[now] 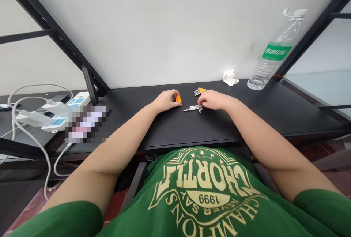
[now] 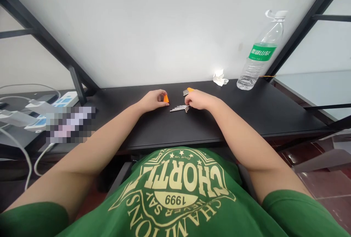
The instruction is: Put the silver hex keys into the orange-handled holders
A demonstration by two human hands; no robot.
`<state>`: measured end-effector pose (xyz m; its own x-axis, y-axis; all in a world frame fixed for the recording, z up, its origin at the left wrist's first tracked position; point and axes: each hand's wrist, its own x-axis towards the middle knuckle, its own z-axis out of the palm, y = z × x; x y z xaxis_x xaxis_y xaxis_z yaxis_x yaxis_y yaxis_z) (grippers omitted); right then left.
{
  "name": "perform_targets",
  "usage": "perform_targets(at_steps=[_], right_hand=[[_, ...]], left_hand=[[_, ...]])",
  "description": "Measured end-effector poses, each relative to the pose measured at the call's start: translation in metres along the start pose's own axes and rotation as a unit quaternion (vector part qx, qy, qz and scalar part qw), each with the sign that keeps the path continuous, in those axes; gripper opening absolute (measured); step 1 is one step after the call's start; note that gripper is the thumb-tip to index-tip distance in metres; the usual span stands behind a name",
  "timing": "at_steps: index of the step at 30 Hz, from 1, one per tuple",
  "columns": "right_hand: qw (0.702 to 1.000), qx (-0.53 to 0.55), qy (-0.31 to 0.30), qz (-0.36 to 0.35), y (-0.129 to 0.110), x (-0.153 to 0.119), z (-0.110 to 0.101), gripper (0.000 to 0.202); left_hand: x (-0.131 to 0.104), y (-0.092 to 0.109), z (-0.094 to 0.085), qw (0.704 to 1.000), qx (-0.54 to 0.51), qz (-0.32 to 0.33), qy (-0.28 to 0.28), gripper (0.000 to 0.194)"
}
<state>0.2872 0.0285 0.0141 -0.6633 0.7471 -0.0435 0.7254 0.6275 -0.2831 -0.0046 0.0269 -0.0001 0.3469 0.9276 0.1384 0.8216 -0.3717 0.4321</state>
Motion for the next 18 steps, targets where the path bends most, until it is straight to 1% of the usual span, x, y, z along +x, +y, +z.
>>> perform_targets(at_steps=[4, 8, 10, 13, 18], right_hand=[[0.999, 0.033, -0.001, -0.008, -0.004, -0.001, 0.000, 0.024], [0.997, -0.006, 0.074, 0.022, 0.007, -0.001, 0.000, 0.021], [0.995, -0.028, 0.086, 0.041, 0.014, 0.000, 0.000, 0.019], [0.997, -0.018, 0.047, 0.064, 0.018, 0.000, 0.000, 0.013], [0.991, 0.019, -0.012, 0.130, 0.002, -0.006, -0.007, 0.008]], left_hand=[[0.000, 0.000, 0.001, 1.000, -0.006, 0.007, 0.004, 0.045], [0.000, 0.000, 0.001, 1.000, -0.006, 0.003, 0.006, 0.047], [0.000, -0.001, 0.000, 1.000, -0.008, 0.004, 0.005, 0.047], [0.000, -0.001, 0.000, 1.000, -0.011, 0.004, 0.004, 0.046], [0.001, -0.002, 0.001, 1.000, -0.007, 0.006, 0.006, 0.045]])
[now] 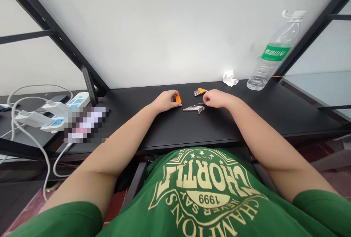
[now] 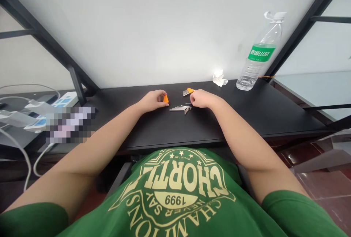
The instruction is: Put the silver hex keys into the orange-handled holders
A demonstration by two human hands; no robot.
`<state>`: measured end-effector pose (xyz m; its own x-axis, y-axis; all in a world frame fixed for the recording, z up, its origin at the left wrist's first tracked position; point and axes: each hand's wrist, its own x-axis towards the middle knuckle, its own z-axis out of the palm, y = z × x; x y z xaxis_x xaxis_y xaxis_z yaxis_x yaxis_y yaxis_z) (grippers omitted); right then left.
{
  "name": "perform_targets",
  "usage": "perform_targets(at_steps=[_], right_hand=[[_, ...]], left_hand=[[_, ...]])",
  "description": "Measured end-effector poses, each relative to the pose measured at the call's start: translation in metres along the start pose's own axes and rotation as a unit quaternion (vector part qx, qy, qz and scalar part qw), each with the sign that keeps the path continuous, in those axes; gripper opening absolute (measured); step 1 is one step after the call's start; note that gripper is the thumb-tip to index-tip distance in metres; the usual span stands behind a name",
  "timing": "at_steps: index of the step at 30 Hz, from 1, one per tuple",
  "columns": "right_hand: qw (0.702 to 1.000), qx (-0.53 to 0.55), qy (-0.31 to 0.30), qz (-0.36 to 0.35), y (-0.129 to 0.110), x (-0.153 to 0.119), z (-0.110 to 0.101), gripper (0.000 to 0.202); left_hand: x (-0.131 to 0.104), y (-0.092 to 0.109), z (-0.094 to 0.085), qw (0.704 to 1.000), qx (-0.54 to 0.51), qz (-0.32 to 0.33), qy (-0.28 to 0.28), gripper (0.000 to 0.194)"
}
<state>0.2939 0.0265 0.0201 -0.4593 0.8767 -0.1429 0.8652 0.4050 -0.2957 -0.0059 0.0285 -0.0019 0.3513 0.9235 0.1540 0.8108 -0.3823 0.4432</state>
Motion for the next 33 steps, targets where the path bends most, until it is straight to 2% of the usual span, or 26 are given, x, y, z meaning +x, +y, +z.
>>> perform_targets(at_steps=[4, 9, 14, 21, 25, 30, 33], right_hand=[[0.999, 0.027, -0.020, -0.012, -0.010, -0.006, -0.001, 0.008], [0.998, 0.029, -0.033, -0.054, -0.017, -0.002, 0.007, 0.020], [0.995, 0.040, -0.032, -0.088, -0.024, 0.002, 0.014, 0.017], [0.989, 0.020, 0.050, -0.141, -0.028, -0.004, 0.014, 0.012], [0.983, 0.007, 0.019, -0.183, -0.038, -0.009, 0.015, 0.006], [0.984, -0.059, -0.004, -0.169, -0.056, -0.016, 0.017, 0.005], [0.985, -0.040, 0.000, -0.167, -0.057, -0.017, 0.017, 0.007]], left_hand=[[-0.001, 0.001, 0.001, 1.000, 0.001, -0.006, 0.001, 0.048], [-0.002, 0.003, -0.001, 1.000, -0.002, -0.003, 0.004, 0.044], [-0.002, 0.004, -0.001, 1.000, 0.002, -0.008, -0.003, 0.046], [-0.005, 0.003, -0.001, 1.000, -0.005, 0.003, 0.011, 0.048], [-0.006, 0.002, 0.001, 1.000, -0.014, 0.016, 0.020, 0.050], [-0.006, 0.002, 0.003, 0.999, -0.016, 0.031, 0.018, 0.050], [-0.007, 0.004, 0.003, 0.999, -0.030, 0.040, 0.019, 0.050]])
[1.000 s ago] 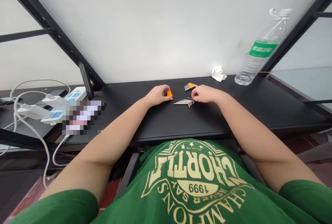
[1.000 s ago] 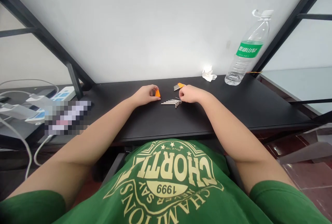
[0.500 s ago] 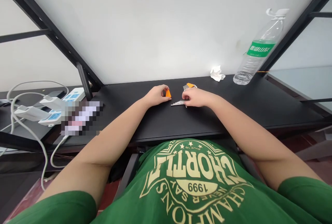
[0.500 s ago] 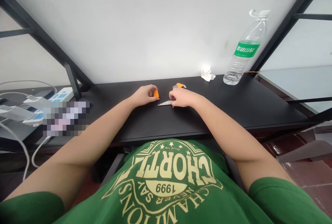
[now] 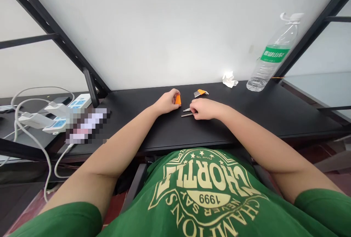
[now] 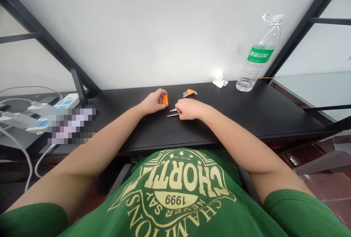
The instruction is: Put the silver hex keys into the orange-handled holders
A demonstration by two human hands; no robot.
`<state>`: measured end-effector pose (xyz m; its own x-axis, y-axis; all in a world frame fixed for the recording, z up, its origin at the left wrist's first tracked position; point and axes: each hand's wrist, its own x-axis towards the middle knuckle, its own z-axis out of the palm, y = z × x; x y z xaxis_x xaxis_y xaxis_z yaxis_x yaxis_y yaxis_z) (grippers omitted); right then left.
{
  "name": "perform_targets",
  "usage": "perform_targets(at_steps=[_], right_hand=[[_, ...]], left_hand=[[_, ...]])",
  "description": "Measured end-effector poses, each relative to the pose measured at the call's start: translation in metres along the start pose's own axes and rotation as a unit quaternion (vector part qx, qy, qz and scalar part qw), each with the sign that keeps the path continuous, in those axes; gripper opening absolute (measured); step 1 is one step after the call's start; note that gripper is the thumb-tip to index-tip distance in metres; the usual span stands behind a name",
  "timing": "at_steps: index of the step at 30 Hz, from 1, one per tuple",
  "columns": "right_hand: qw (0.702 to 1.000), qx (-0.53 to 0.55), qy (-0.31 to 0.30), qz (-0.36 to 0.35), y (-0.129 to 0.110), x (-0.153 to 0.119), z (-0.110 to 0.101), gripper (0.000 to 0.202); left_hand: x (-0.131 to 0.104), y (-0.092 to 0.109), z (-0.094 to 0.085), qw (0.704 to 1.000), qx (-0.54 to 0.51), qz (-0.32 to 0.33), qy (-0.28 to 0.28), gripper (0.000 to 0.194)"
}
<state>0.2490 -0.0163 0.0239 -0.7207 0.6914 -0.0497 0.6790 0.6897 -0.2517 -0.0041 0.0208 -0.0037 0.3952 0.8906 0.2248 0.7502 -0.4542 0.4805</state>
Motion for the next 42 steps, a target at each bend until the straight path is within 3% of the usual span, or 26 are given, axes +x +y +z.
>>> perform_targets(at_steps=[3, 6, 9, 12, 16, 21, 25, 28, 30, 32, 36, 38, 42], right_hand=[[0.996, 0.074, 0.045, 0.005, 0.011, 0.000, -0.001, 0.010], [0.984, 0.123, 0.130, 0.005, 0.027, 0.001, -0.003, 0.011], [0.970, 0.143, 0.197, 0.003, 0.037, 0.003, -0.002, 0.013], [0.965, 0.139, 0.223, -0.009, 0.038, 0.005, -0.001, 0.015], [0.963, 0.143, 0.227, -0.018, 0.033, 0.003, -0.003, 0.016], [0.946, 0.262, 0.188, 0.028, 0.030, 0.001, -0.004, 0.015], [0.902, 0.405, 0.145, 0.030, 0.025, 0.011, 0.006, 0.014], [0.864, 0.482, 0.145, 0.018, 0.016, 0.019, 0.014, 0.020], [0.856, 0.494, 0.153, 0.025, 0.013, 0.020, 0.015, 0.021], [0.877, 0.448, 0.168, 0.043, 0.013, 0.017, 0.012, 0.017], [0.974, 0.174, 0.141, 0.020, 0.025, 0.007, 0.002, 0.005], [0.993, 0.076, 0.091, -0.003, 0.030, 0.004, 0.000, 0.005], [0.999, 0.018, 0.026, -0.006, 0.026, 0.003, 0.002, 0.005]], left_hand=[[-0.001, 0.003, 0.000, 1.000, -0.027, 0.005, 0.009, 0.048], [-0.002, 0.006, 0.000, 0.998, -0.049, 0.011, 0.031, 0.048], [-0.002, 0.009, 0.001, 0.997, -0.062, 0.015, 0.051, 0.048], [-0.003, 0.011, 0.001, 0.996, -0.069, 0.017, 0.060, 0.050], [-0.004, 0.013, 0.001, 0.995, -0.069, 0.022, 0.071, 0.051], [-0.005, 0.018, 0.003, 0.995, -0.058, 0.030, 0.072, 0.051], [-0.006, 0.027, 0.007, 0.994, -0.045, 0.056, 0.077, 0.051], [-0.007, 0.034, 0.009, 0.994, -0.037, 0.071, 0.076, 0.049], [-0.007, 0.036, 0.009, 0.995, -0.028, 0.062, 0.068, 0.050], [-0.007, 0.036, 0.008, 0.997, -0.019, 0.047, 0.066, 0.052], [-0.005, 0.028, 0.006, 0.997, -0.007, 0.030, 0.067, 0.056], [-0.004, 0.023, 0.005, 0.998, -0.004, 0.027, 0.065, 0.059], [-0.002, 0.017, 0.003, 0.998, 0.017, 0.022, 0.060, 0.064]])
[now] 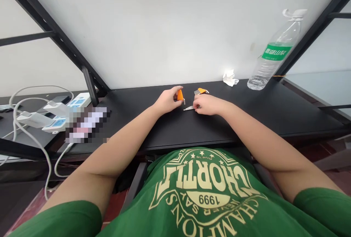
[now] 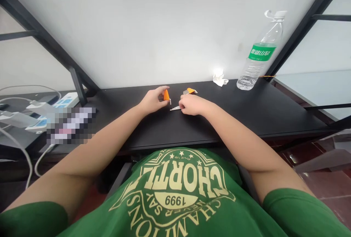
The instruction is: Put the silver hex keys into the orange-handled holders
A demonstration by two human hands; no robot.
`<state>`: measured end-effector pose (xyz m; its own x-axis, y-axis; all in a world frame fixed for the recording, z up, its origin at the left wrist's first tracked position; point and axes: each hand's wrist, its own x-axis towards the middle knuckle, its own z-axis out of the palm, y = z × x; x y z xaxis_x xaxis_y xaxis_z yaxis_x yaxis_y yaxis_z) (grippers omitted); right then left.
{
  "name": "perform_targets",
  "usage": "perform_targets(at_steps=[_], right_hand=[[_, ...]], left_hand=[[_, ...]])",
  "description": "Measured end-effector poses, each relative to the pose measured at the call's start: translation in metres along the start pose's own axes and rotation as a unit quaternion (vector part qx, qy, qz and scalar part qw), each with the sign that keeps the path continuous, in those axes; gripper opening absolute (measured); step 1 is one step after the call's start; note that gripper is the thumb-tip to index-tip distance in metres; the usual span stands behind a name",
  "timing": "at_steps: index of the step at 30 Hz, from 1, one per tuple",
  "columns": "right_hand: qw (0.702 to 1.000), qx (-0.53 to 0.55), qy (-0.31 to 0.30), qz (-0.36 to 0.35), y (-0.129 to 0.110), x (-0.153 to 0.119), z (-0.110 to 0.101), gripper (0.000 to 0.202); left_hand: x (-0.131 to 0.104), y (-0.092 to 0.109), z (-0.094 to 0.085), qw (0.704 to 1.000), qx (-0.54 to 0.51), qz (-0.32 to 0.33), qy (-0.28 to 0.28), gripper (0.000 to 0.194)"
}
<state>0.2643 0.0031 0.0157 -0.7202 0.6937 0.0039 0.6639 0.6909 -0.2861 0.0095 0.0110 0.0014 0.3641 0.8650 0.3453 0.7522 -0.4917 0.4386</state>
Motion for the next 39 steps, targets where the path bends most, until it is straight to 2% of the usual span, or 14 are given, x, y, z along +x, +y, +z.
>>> perform_targets(at_steps=[6, 13, 16, 21, 24, 33, 39], right_hand=[[0.999, -0.031, 0.009, 0.015, -0.012, 0.001, 0.001, 0.009], [0.999, -0.044, -0.009, 0.019, -0.019, -0.001, 0.000, 0.007], [1.000, 0.009, 0.022, 0.009, -0.013, -0.002, -0.002, 0.010], [0.979, 0.104, 0.172, 0.009, 0.010, -0.001, -0.005, 0.006], [0.968, 0.114, 0.224, -0.005, 0.017, 0.001, -0.003, 0.008], [0.963, 0.108, 0.244, -0.043, 0.017, 0.003, 0.001, 0.015], [0.963, 0.145, 0.227, -0.020, 0.015, 0.001, -0.002, 0.014]], left_hand=[[0.001, -0.004, -0.001, 1.000, 0.022, 0.000, 0.000, 0.065], [0.001, -0.009, 0.001, 1.000, 0.011, -0.002, -0.009, 0.071], [0.002, -0.011, 0.001, 1.000, 0.017, -0.010, -0.008, 0.072], [0.002, -0.011, 0.002, 1.000, 0.013, -0.004, -0.005, 0.070], [0.002, -0.009, 0.003, 1.000, 0.014, 0.007, -0.003, 0.068], [0.000, -0.004, 0.005, 0.999, -0.011, 0.031, 0.003, 0.069], [-0.001, 0.002, 0.006, 0.998, -0.056, 0.033, 0.021, 0.069]])
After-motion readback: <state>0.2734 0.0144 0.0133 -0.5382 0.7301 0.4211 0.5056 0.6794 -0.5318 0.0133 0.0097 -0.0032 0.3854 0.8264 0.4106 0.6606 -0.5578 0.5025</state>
